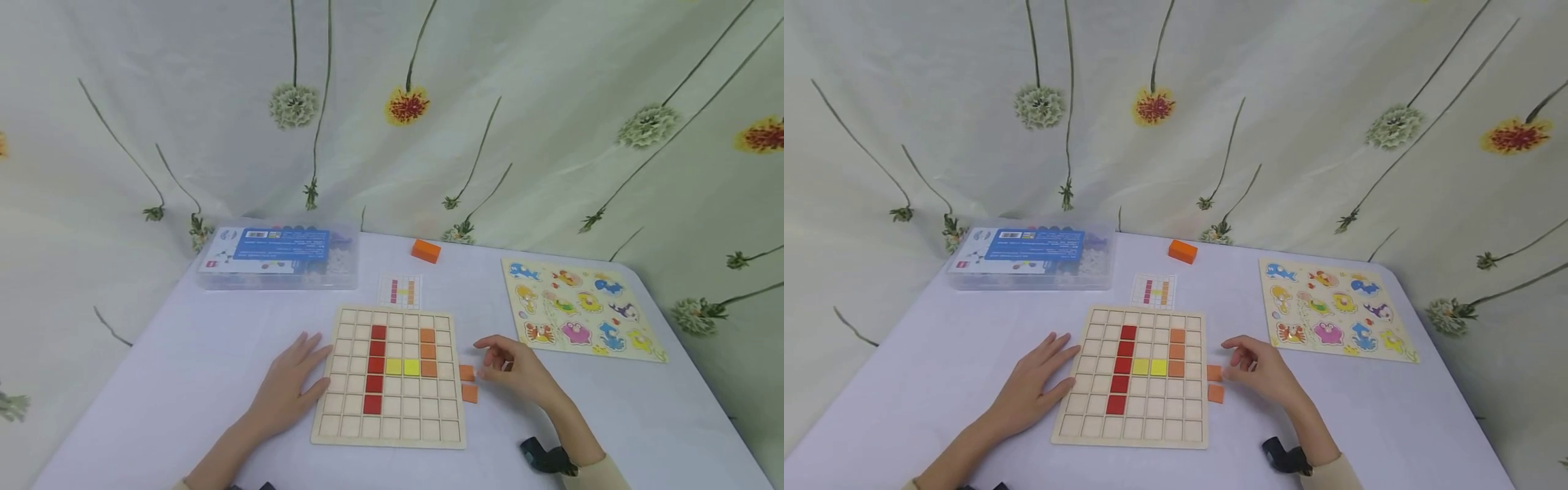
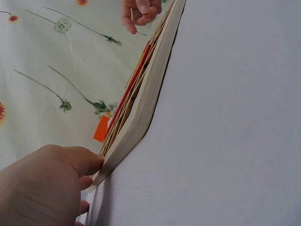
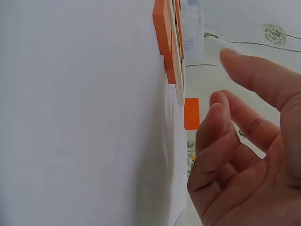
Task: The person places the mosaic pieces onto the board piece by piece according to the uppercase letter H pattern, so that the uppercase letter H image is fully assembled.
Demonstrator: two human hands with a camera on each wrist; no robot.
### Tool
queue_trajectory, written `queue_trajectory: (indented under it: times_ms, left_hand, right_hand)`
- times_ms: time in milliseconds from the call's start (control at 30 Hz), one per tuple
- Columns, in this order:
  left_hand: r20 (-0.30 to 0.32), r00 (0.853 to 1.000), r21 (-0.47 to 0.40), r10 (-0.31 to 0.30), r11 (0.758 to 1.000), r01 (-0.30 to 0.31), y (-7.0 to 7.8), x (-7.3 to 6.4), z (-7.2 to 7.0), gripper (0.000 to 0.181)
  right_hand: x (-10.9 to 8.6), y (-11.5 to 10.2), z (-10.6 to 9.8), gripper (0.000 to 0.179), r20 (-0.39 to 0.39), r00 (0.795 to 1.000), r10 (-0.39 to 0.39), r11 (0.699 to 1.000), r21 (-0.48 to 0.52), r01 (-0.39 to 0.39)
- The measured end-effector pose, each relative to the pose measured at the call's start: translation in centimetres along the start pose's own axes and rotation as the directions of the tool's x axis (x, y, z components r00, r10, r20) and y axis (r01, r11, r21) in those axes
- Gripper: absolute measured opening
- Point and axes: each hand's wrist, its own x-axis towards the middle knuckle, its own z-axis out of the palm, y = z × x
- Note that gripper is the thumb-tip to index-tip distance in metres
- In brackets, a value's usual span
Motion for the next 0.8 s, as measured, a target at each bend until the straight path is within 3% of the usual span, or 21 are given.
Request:
queue_trajectory:
  times_ms: [200, 800]
  left_hand:
    - [0.002, 1.0, 0.002, -0.004, 1.0, 0.004, 0.0, 0.0, 0.0, 0.051]
    - [-0.003, 1.0, 0.001, 0.002, 1.0, -0.002, -0.3, 0.0, 0.2, 0.051]
  right_hand:
    - [0.1, 1.4, 0.5, 0.046, 0.059, 0.998, -0.027, 0.999, -0.027, 0.029]
    - [0.3, 2.2, 0.8, 0.036, 0.07, 0.997, -0.043, 0.997, -0.058, 0.047]
